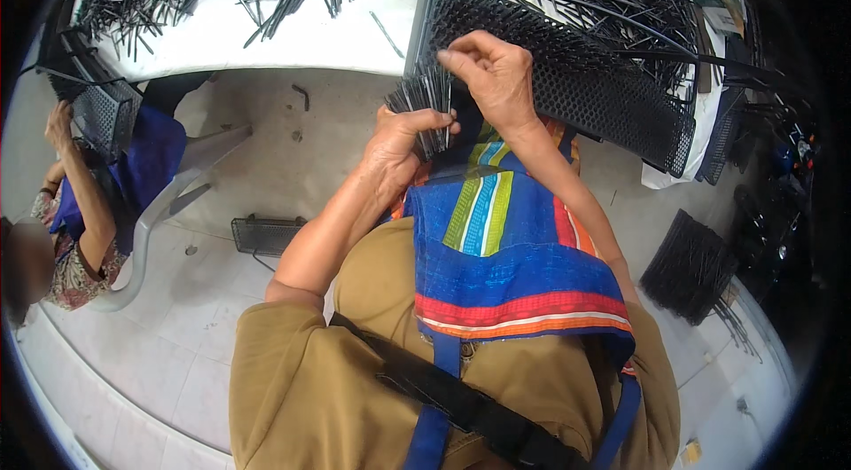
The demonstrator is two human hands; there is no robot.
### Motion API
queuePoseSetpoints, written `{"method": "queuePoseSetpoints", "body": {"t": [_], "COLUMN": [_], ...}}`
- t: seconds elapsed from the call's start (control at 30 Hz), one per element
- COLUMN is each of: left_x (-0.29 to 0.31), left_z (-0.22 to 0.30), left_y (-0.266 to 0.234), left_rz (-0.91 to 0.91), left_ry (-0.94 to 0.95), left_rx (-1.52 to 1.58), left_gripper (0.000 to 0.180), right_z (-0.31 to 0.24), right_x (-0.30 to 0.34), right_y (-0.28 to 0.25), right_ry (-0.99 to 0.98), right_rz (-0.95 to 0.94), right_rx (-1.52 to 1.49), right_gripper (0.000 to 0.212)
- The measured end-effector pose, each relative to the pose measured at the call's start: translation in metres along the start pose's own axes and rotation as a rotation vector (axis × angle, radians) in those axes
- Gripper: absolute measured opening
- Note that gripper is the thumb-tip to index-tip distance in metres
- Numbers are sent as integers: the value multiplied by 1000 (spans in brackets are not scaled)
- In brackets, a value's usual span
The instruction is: Manually inserting black bristles into a perforated brush base.
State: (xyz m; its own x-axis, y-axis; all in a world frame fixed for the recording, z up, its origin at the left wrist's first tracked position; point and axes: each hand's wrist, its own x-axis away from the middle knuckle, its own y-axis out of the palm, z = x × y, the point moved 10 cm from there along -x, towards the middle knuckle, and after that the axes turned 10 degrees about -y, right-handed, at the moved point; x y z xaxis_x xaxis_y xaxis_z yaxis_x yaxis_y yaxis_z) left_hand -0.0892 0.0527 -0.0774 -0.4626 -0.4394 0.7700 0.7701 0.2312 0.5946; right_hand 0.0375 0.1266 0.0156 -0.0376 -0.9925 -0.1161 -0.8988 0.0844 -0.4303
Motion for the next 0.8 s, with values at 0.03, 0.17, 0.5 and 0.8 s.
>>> {"method": "queuePoseSetpoints", "body": {"t": [0.03, 0.17, 0.5, 0.8], "left_x": [1, 4, -4, 12], "left_z": [1, 2, -4, 6], "left_y": [0, 5, -12, 6], "left_rz": [8, -1, 108, 133], "left_ry": [1, 6, -49, 30], "left_rx": [24, 23, 66, -93], "left_gripper": [30, 30, 25, 19], "right_z": [13, 36, 27, -7], "right_x": [5, 22, 22, -3], "right_y": [10, 28, -2, -40], "right_ry": [144, 240, 225, -194], "right_rz": [-146, -220, 149, 339], "right_rx": [-16, -298, -565, -191], "right_gripper": [16, 16, 7, 8]}}
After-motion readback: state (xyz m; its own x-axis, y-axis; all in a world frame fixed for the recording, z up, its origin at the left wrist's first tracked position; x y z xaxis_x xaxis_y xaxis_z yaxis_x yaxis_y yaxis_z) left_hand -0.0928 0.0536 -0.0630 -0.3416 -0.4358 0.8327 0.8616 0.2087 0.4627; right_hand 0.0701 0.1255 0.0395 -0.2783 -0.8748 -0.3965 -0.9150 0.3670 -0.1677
